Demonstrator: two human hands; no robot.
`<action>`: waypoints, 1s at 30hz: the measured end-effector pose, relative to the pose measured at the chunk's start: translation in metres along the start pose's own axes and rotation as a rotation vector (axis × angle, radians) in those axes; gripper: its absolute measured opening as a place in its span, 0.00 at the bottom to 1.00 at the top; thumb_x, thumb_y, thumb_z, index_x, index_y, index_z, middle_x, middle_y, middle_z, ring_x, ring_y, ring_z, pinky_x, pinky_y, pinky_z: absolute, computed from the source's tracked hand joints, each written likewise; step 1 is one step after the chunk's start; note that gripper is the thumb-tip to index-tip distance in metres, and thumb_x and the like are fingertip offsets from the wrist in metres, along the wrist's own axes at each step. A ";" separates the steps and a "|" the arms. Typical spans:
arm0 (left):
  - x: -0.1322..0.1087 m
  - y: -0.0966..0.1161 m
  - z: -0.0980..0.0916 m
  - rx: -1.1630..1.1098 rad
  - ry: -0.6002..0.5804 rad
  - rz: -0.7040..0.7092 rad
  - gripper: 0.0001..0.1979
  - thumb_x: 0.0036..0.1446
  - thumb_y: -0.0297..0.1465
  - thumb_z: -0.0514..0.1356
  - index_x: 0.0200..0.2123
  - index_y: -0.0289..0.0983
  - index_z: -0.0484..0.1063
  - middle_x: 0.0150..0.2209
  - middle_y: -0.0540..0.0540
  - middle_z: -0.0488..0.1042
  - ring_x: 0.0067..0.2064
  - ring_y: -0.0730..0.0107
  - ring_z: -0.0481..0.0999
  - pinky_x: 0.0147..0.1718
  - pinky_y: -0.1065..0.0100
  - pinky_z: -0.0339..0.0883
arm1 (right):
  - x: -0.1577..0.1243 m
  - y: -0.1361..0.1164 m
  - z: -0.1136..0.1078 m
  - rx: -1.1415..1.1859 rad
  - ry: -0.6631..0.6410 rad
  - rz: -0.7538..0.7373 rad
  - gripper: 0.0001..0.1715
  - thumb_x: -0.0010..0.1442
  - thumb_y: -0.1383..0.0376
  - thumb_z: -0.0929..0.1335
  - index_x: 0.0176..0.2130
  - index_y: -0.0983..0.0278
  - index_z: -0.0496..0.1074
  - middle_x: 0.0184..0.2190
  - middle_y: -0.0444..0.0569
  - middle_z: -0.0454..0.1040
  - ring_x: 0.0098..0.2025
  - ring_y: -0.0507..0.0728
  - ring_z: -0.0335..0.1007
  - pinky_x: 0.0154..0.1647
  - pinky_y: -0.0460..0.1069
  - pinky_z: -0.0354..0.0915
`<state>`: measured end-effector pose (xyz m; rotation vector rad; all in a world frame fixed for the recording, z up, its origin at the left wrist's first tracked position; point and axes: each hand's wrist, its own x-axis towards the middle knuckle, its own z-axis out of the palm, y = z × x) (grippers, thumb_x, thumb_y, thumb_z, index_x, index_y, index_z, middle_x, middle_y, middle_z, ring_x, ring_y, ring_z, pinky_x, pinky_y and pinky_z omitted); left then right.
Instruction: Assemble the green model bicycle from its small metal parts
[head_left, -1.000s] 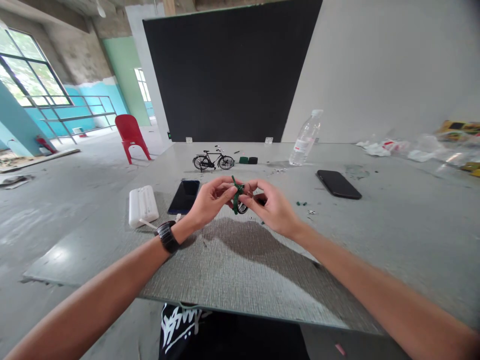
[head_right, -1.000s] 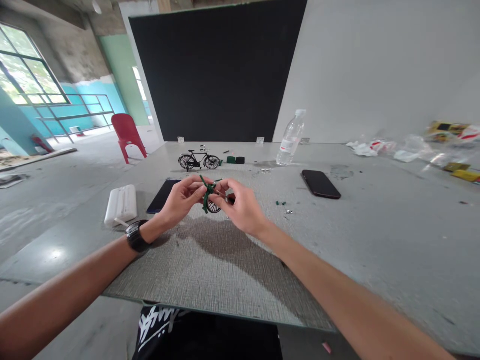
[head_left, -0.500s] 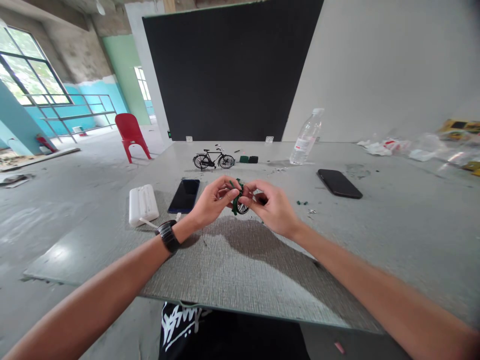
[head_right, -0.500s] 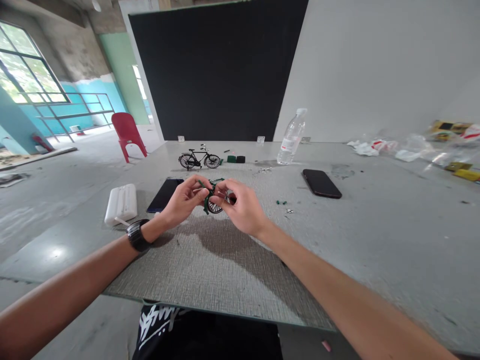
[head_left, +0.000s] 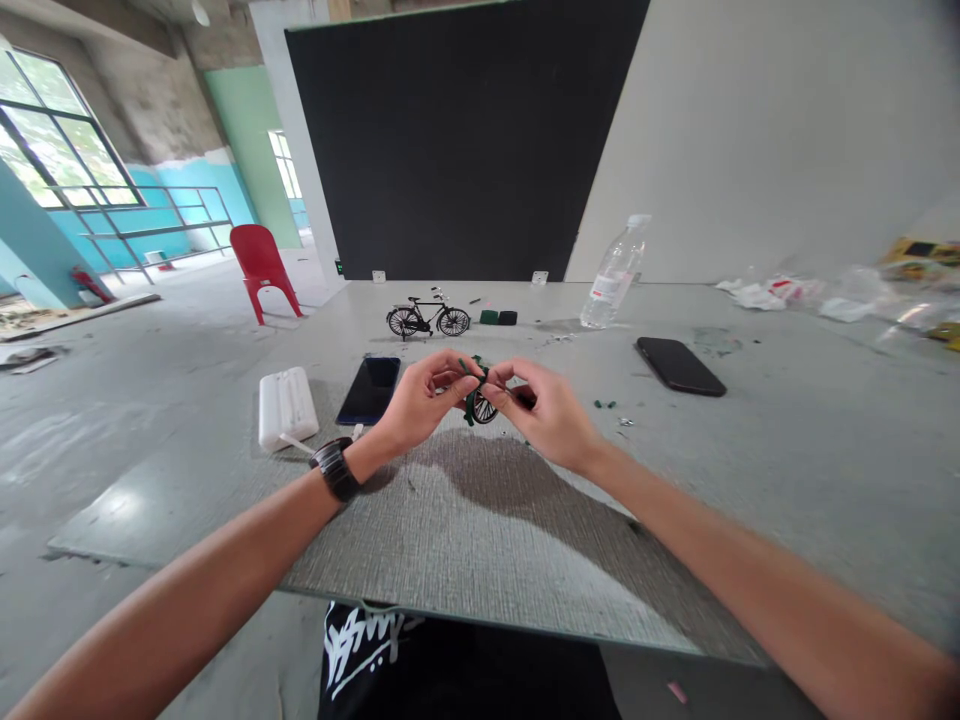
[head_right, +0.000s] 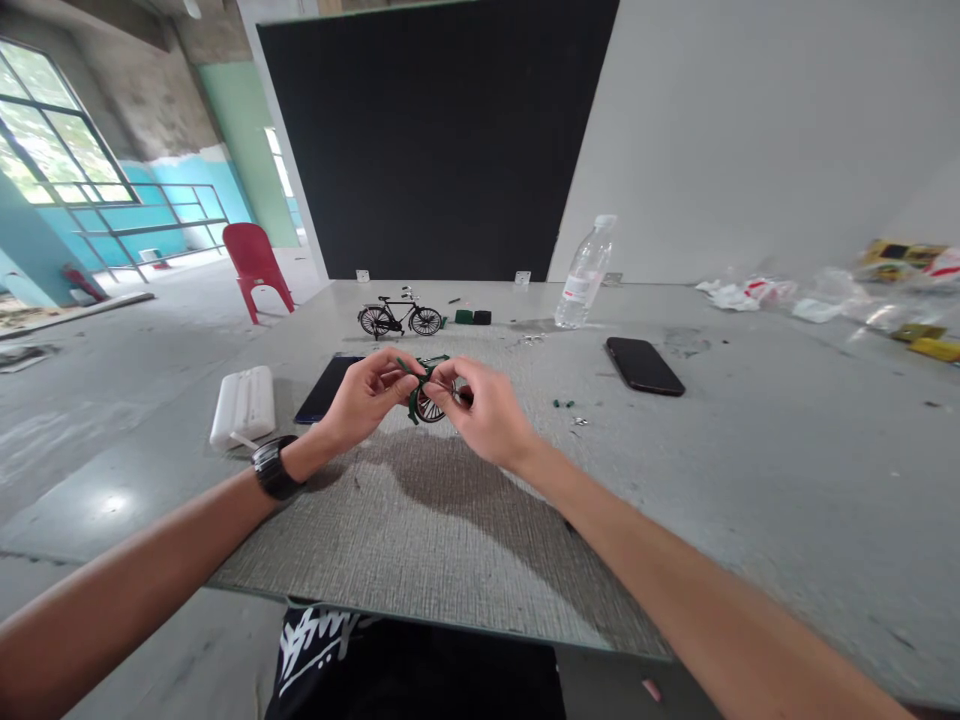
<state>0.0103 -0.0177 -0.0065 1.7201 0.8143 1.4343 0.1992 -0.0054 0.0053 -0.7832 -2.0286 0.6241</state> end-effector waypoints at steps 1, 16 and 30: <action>0.000 -0.001 0.000 0.001 0.002 0.000 0.08 0.60 0.33 0.65 0.37 0.35 0.72 0.32 0.49 0.72 0.30 0.77 0.73 0.28 0.76 0.70 | 0.000 0.001 0.000 -0.031 0.000 -0.017 0.17 0.67 0.52 0.66 0.36 0.63 0.70 0.31 0.46 0.71 0.28 0.51 0.62 0.28 0.50 0.59; 0.000 -0.007 -0.001 0.087 0.027 0.011 0.09 0.61 0.36 0.64 0.38 0.35 0.73 0.35 0.46 0.74 0.33 0.75 0.74 0.30 0.74 0.72 | -0.002 0.003 -0.008 -0.395 -0.079 -0.140 0.16 0.72 0.55 0.59 0.41 0.62 0.68 0.39 0.51 0.71 0.33 0.55 0.65 0.33 0.52 0.57; -0.002 -0.005 0.000 0.176 -0.048 -0.007 0.08 0.63 0.36 0.62 0.37 0.36 0.73 0.33 0.48 0.73 0.31 0.75 0.71 0.29 0.74 0.69 | -0.004 0.005 -0.008 -0.427 -0.145 -0.114 0.16 0.71 0.57 0.59 0.42 0.63 0.70 0.40 0.53 0.73 0.34 0.57 0.67 0.32 0.52 0.57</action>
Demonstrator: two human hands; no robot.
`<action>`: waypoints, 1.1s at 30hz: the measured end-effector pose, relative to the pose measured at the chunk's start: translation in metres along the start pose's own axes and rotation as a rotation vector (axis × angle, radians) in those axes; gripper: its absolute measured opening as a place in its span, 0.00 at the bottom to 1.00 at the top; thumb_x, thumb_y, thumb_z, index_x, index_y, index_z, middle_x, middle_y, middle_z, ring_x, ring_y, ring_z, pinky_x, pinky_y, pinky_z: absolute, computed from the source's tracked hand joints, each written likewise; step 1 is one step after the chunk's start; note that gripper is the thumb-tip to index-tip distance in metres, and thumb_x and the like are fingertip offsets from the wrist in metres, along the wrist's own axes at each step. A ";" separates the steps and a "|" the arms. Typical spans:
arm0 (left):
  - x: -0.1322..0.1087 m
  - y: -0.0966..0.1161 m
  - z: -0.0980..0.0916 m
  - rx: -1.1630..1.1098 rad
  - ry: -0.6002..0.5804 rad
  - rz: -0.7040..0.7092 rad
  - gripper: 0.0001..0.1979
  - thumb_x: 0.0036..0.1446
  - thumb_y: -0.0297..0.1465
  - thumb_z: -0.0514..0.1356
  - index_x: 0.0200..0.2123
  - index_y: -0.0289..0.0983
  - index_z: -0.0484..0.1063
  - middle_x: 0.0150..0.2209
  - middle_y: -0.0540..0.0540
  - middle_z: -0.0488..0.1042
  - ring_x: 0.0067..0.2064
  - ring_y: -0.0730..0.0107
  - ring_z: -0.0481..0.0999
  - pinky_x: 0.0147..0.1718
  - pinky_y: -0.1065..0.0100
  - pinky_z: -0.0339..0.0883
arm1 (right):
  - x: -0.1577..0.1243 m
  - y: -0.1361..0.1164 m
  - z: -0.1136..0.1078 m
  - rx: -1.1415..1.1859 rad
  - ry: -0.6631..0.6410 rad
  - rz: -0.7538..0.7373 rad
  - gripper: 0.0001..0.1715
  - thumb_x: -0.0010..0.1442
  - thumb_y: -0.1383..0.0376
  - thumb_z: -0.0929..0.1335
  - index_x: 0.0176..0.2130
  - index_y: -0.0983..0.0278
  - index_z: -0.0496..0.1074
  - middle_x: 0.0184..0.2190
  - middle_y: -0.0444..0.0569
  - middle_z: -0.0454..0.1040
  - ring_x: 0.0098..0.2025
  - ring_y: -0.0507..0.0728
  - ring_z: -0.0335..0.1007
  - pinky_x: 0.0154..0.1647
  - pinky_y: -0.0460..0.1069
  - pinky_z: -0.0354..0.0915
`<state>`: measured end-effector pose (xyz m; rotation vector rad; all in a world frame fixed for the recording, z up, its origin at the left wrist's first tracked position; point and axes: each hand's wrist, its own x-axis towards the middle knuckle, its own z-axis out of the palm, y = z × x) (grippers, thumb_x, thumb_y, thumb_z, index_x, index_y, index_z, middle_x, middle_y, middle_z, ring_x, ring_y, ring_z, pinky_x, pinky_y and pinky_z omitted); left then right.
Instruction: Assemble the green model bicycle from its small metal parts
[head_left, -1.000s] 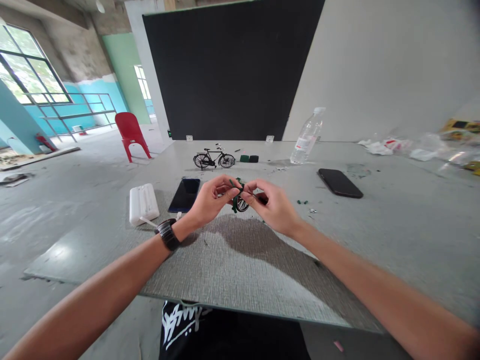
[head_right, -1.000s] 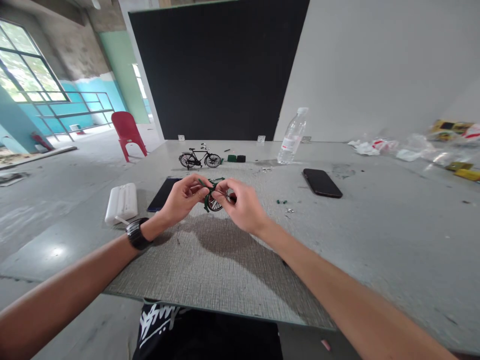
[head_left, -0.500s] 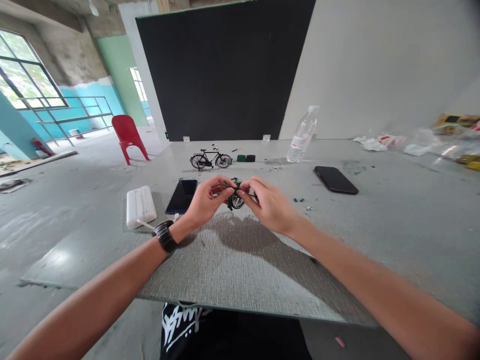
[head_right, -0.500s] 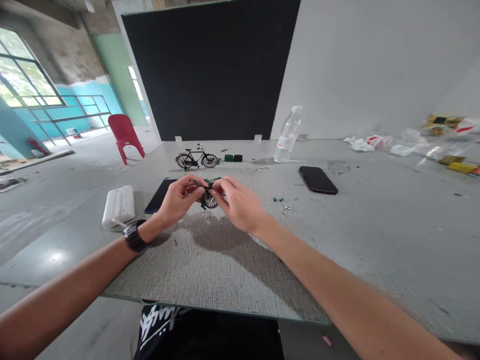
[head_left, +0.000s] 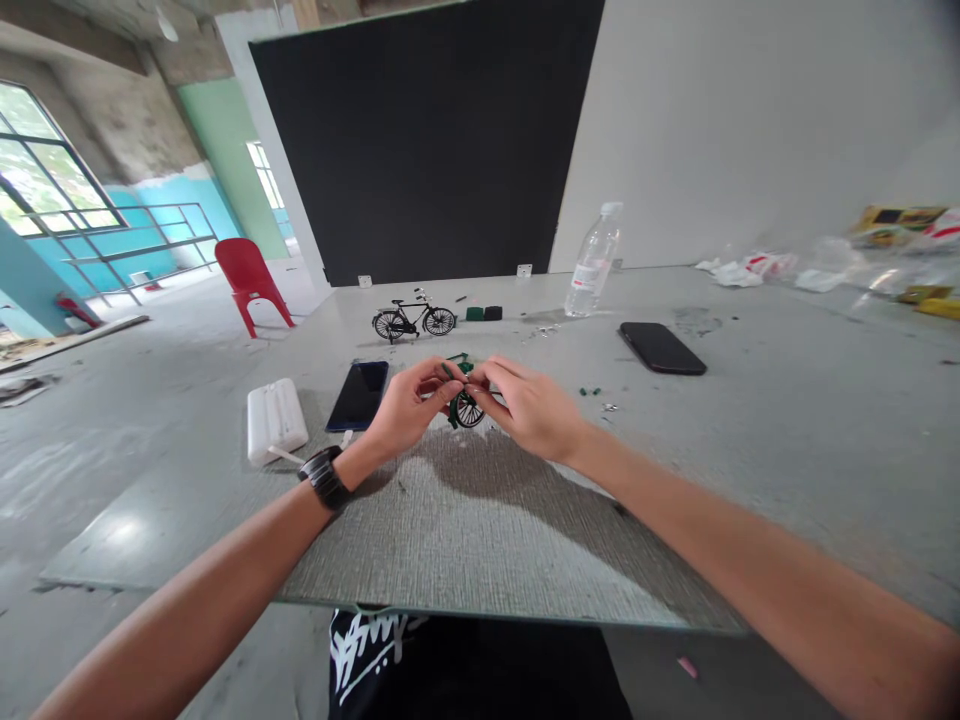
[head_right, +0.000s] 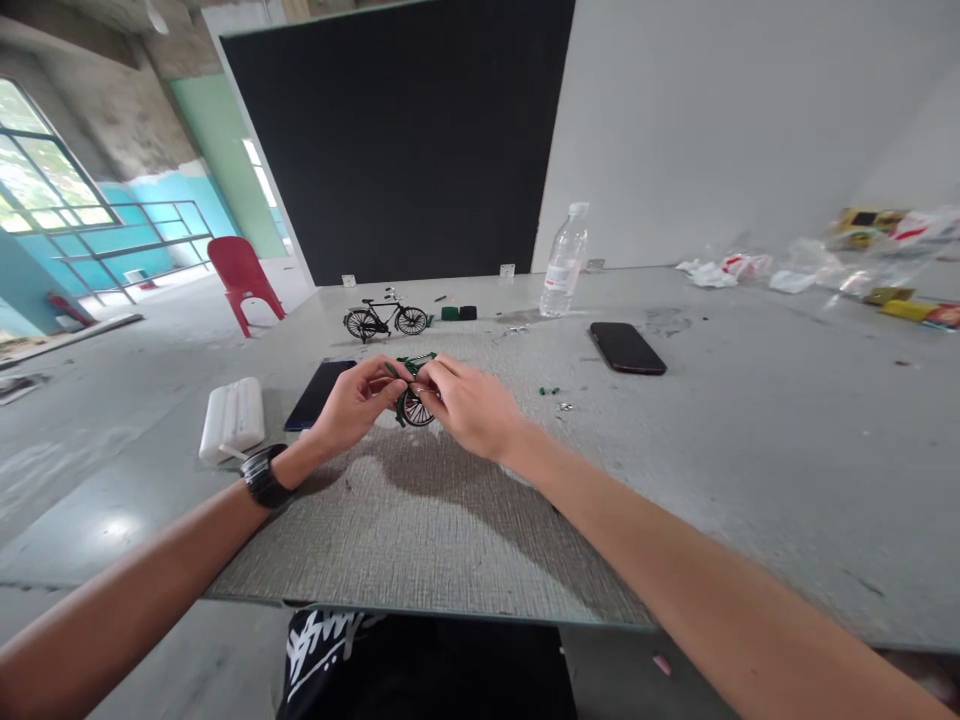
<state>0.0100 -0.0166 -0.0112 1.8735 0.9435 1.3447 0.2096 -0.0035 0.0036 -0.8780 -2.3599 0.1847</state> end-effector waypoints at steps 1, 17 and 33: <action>0.000 0.000 0.000 0.007 -0.007 0.002 0.08 0.63 0.36 0.62 0.37 0.36 0.73 0.33 0.48 0.73 0.30 0.75 0.71 0.29 0.74 0.69 | 0.000 0.000 0.000 0.004 -0.001 -0.002 0.16 0.71 0.57 0.59 0.42 0.62 0.70 0.40 0.53 0.73 0.35 0.57 0.67 0.33 0.53 0.57; -0.002 -0.002 0.002 0.026 0.023 -0.014 0.09 0.62 0.36 0.63 0.37 0.36 0.74 0.33 0.47 0.76 0.31 0.74 0.74 0.28 0.74 0.68 | -0.001 -0.003 -0.002 -0.142 -0.007 -0.039 0.19 0.72 0.58 0.58 0.44 0.66 0.73 0.42 0.55 0.74 0.32 0.55 0.67 0.29 0.52 0.55; -0.002 -0.004 -0.002 -0.018 0.041 0.008 0.06 0.60 0.32 0.65 0.39 0.36 0.74 0.30 0.49 0.77 0.32 0.74 0.75 0.31 0.73 0.69 | 0.000 0.000 -0.001 0.067 0.075 -0.009 0.09 0.66 0.63 0.65 0.38 0.64 0.73 0.35 0.50 0.76 0.34 0.55 0.70 0.36 0.51 0.62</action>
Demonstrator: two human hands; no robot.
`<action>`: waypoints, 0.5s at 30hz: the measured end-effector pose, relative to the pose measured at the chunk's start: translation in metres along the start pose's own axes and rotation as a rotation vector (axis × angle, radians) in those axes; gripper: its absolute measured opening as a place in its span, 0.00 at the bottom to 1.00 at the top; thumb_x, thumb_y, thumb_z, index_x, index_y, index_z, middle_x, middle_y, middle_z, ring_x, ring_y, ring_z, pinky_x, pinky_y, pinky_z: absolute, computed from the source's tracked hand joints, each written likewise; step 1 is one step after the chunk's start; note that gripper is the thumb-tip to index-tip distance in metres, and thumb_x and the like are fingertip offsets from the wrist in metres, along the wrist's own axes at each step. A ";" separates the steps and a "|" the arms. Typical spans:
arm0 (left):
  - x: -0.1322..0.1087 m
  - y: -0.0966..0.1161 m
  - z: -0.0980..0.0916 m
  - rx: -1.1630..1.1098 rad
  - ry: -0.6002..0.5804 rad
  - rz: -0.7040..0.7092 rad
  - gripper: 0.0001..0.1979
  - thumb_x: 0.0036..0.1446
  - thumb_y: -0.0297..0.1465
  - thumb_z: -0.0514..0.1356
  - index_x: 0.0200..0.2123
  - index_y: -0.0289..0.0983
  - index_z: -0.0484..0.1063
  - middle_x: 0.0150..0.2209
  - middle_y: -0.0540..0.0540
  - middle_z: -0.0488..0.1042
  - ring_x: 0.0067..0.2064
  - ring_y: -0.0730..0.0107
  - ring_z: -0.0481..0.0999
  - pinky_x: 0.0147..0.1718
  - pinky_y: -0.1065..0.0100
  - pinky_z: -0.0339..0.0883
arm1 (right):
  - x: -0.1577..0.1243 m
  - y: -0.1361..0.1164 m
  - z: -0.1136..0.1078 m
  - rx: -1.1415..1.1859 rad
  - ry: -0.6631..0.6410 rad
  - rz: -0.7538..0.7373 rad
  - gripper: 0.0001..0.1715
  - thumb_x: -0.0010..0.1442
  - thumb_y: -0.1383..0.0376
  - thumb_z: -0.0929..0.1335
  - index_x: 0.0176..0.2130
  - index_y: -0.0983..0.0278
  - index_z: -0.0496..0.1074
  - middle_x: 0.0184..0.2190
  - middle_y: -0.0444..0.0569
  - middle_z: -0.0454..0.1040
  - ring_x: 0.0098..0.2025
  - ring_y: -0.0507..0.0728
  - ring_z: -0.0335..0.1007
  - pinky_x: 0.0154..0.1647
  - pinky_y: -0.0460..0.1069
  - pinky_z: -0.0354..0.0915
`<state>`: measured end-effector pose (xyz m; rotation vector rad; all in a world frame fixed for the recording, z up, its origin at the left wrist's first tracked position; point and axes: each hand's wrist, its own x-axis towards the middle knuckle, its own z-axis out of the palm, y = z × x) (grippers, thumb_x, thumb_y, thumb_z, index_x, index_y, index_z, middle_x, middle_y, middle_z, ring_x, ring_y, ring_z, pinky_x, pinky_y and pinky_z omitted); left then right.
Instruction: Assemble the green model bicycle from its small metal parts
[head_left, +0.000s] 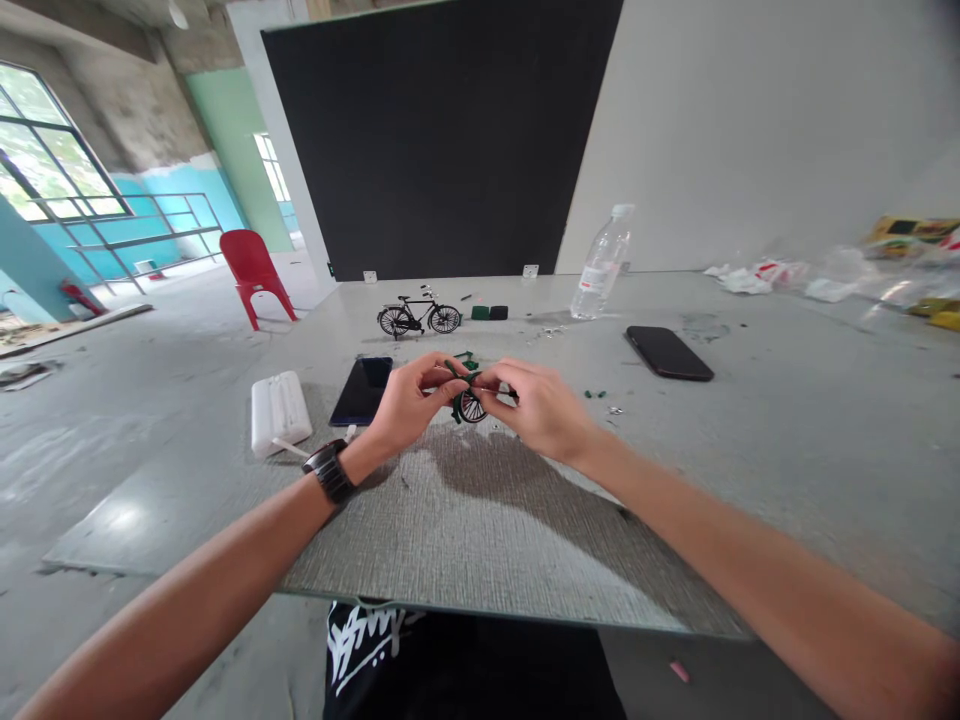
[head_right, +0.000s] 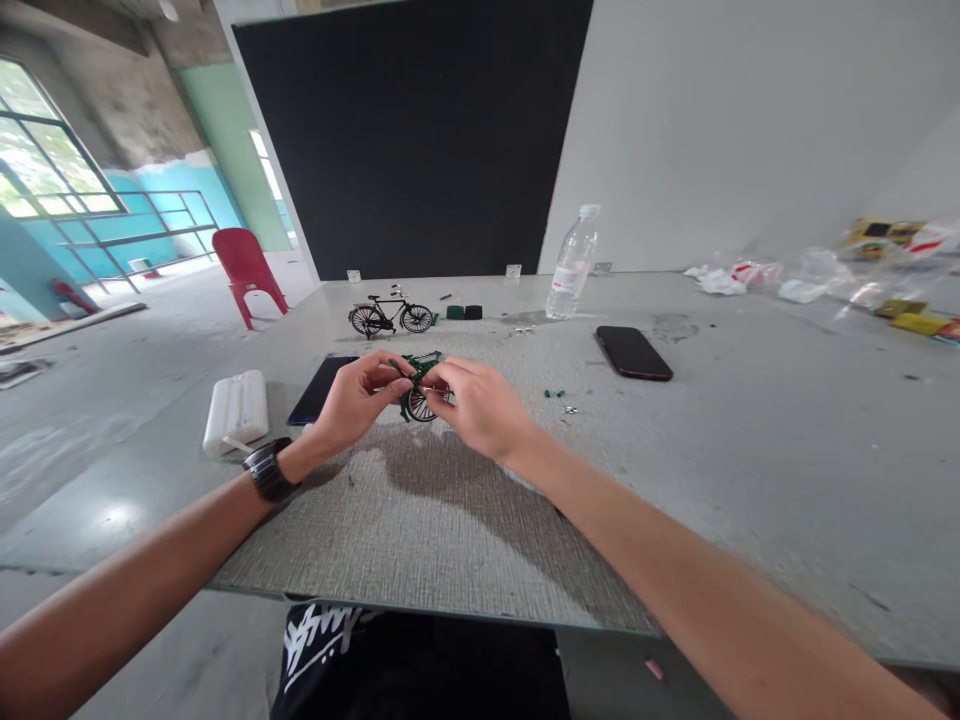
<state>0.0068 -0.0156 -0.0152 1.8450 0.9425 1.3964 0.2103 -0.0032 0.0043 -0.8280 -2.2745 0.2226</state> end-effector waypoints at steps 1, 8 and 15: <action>0.000 0.000 0.000 0.006 0.003 0.000 0.07 0.59 0.32 0.66 0.40 0.36 0.74 0.31 0.49 0.77 0.32 0.73 0.76 0.31 0.72 0.69 | 0.000 -0.001 0.000 0.003 0.004 0.008 0.08 0.66 0.64 0.66 0.37 0.64 0.73 0.35 0.50 0.76 0.34 0.55 0.70 0.36 0.51 0.62; -0.002 0.001 0.003 0.058 0.018 0.019 0.09 0.56 0.29 0.66 0.40 0.36 0.72 0.32 0.48 0.77 0.34 0.72 0.77 0.34 0.71 0.72 | 0.001 -0.003 0.001 -0.026 0.005 -0.001 0.05 0.64 0.65 0.66 0.35 0.64 0.70 0.33 0.49 0.75 0.34 0.55 0.70 0.36 0.51 0.62; 0.000 0.001 0.004 -0.015 -0.006 -0.009 0.11 0.54 0.27 0.65 0.41 0.36 0.70 0.34 0.47 0.77 0.36 0.71 0.78 0.34 0.71 0.72 | 0.001 -0.002 0.003 -0.048 0.065 -0.021 0.06 0.64 0.64 0.66 0.34 0.63 0.69 0.33 0.49 0.74 0.33 0.54 0.69 0.36 0.51 0.62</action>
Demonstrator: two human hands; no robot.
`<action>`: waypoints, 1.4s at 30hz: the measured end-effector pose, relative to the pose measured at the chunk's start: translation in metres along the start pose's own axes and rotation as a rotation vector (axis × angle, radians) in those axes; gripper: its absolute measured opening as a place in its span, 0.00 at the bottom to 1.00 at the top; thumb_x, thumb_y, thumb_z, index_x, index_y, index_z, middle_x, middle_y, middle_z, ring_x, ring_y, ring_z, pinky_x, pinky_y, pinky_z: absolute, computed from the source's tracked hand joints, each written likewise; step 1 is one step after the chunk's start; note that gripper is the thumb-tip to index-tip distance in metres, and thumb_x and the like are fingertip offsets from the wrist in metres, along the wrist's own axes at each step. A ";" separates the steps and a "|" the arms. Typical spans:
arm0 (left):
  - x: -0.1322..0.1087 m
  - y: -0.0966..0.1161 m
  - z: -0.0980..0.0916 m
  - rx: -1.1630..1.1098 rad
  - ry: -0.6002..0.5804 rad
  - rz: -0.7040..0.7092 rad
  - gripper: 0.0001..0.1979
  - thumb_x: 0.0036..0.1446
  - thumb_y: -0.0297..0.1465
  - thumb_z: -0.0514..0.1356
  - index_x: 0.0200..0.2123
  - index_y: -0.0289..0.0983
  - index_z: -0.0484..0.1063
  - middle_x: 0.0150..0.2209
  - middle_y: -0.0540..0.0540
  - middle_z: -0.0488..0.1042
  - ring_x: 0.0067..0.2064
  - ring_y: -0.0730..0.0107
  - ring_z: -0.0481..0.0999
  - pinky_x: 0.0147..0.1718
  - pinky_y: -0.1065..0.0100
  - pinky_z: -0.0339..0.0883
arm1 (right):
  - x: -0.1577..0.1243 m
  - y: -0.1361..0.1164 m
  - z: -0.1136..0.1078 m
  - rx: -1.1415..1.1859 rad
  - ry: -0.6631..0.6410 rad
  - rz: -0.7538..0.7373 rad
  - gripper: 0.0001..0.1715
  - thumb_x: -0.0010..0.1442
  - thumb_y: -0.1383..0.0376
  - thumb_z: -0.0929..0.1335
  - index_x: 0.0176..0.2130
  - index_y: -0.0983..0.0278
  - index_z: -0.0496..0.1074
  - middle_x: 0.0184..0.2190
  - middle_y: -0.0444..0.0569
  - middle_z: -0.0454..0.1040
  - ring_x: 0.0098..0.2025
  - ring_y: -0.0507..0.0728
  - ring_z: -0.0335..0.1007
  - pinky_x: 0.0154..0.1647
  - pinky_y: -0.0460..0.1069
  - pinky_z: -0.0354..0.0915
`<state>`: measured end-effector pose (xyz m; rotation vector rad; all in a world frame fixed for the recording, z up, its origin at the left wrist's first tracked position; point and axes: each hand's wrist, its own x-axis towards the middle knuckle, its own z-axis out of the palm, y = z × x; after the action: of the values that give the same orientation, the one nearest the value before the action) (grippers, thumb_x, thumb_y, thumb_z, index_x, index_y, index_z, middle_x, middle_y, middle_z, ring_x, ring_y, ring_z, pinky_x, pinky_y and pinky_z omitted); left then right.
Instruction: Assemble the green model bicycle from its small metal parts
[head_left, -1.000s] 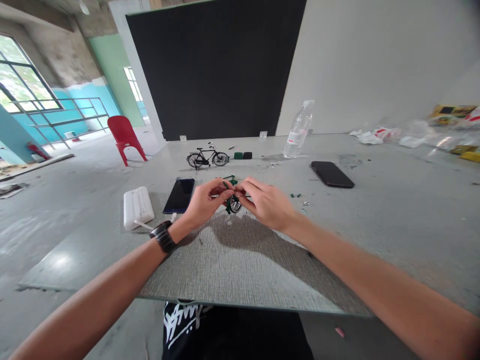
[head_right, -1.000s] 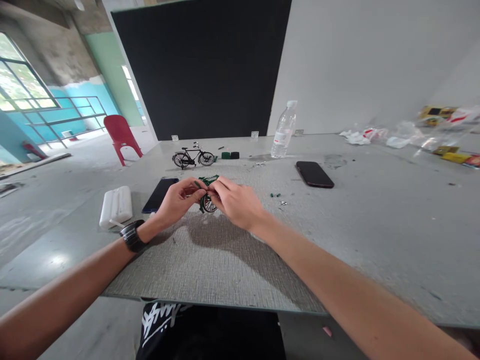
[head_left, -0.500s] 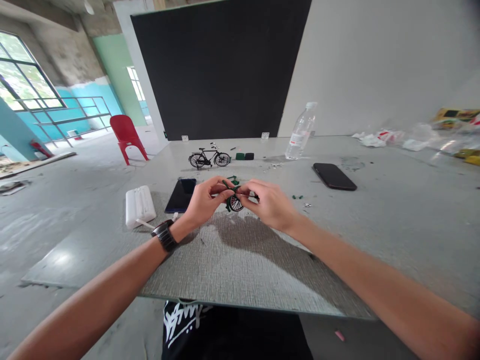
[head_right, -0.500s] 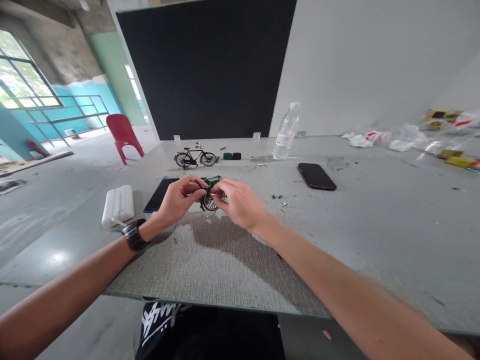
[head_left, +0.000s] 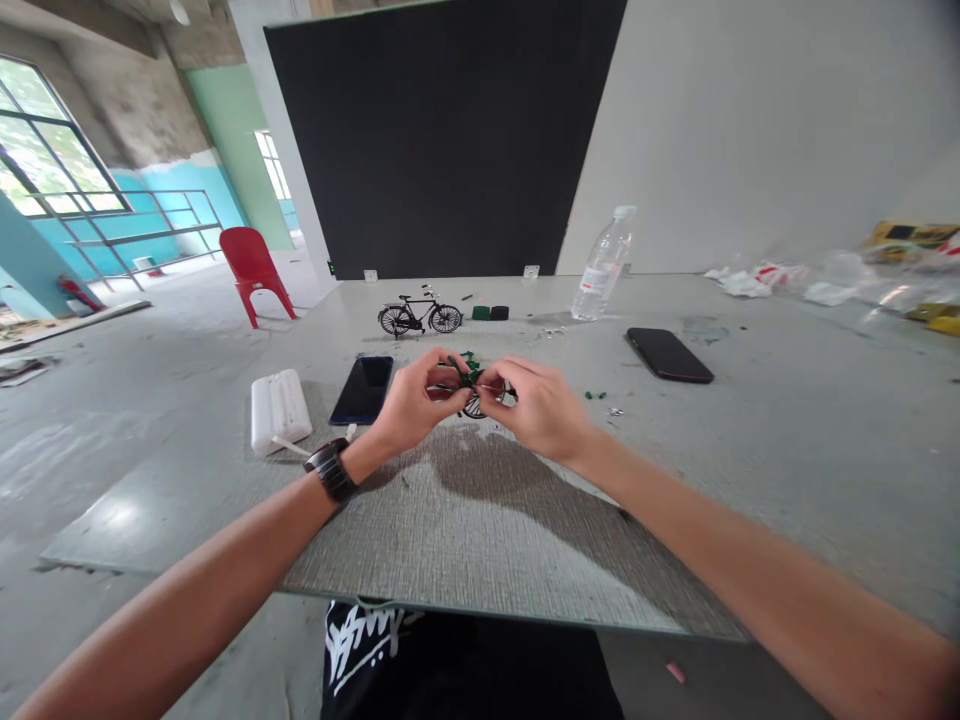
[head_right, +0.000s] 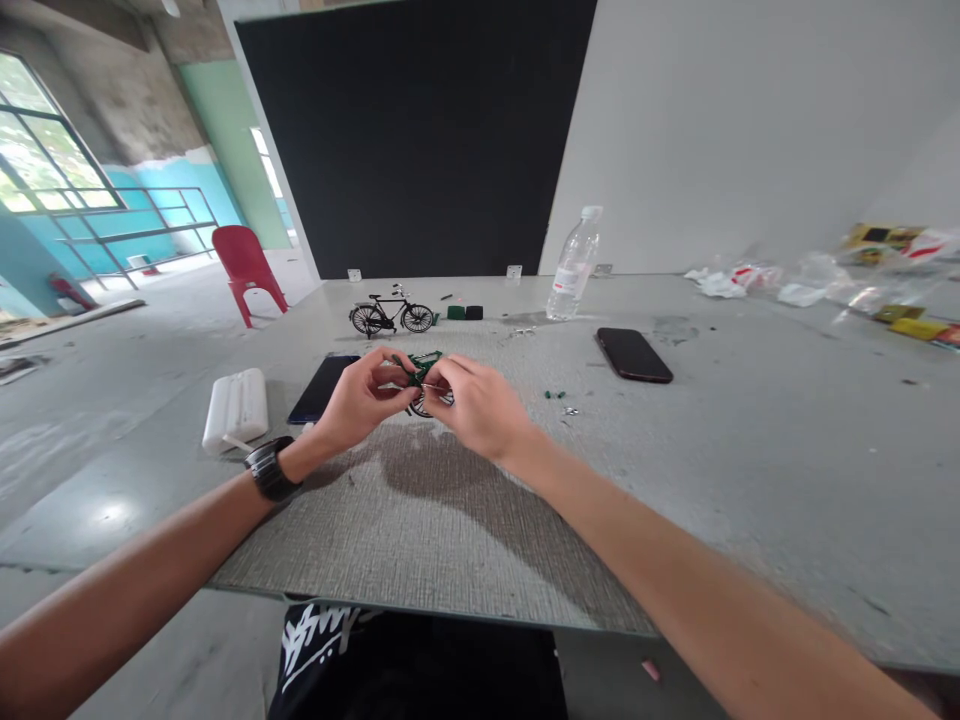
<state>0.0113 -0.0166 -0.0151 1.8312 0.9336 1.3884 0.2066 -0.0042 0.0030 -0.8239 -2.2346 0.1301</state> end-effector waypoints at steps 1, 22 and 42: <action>0.000 0.000 0.000 -0.018 0.001 -0.006 0.11 0.54 0.27 0.65 0.41 0.36 0.69 0.34 0.47 0.77 0.36 0.71 0.78 0.34 0.71 0.72 | 0.000 0.001 0.000 0.005 0.005 -0.005 0.06 0.64 0.64 0.66 0.34 0.63 0.68 0.33 0.49 0.74 0.33 0.54 0.69 0.36 0.50 0.62; 0.002 0.005 0.000 -0.074 0.004 -0.019 0.10 0.56 0.26 0.64 0.41 0.37 0.68 0.33 0.50 0.77 0.35 0.73 0.78 0.32 0.73 0.69 | 0.002 0.000 -0.005 -0.006 -0.054 -0.055 0.06 0.67 0.65 0.63 0.38 0.64 0.68 0.37 0.51 0.73 0.35 0.55 0.69 0.38 0.51 0.63; -0.002 -0.005 0.003 -0.037 -0.020 -0.014 0.15 0.61 0.29 0.62 0.51 0.34 0.75 0.50 0.40 0.80 0.50 0.61 0.80 0.52 0.57 0.75 | 0.007 0.004 -0.006 0.126 0.007 0.101 0.14 0.67 0.56 0.67 0.34 0.62 0.71 0.31 0.48 0.75 0.31 0.55 0.67 0.32 0.51 0.59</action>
<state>0.0135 -0.0156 -0.0207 1.8052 0.9028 1.3674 0.2087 0.0020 0.0107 -0.8663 -2.1547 0.3126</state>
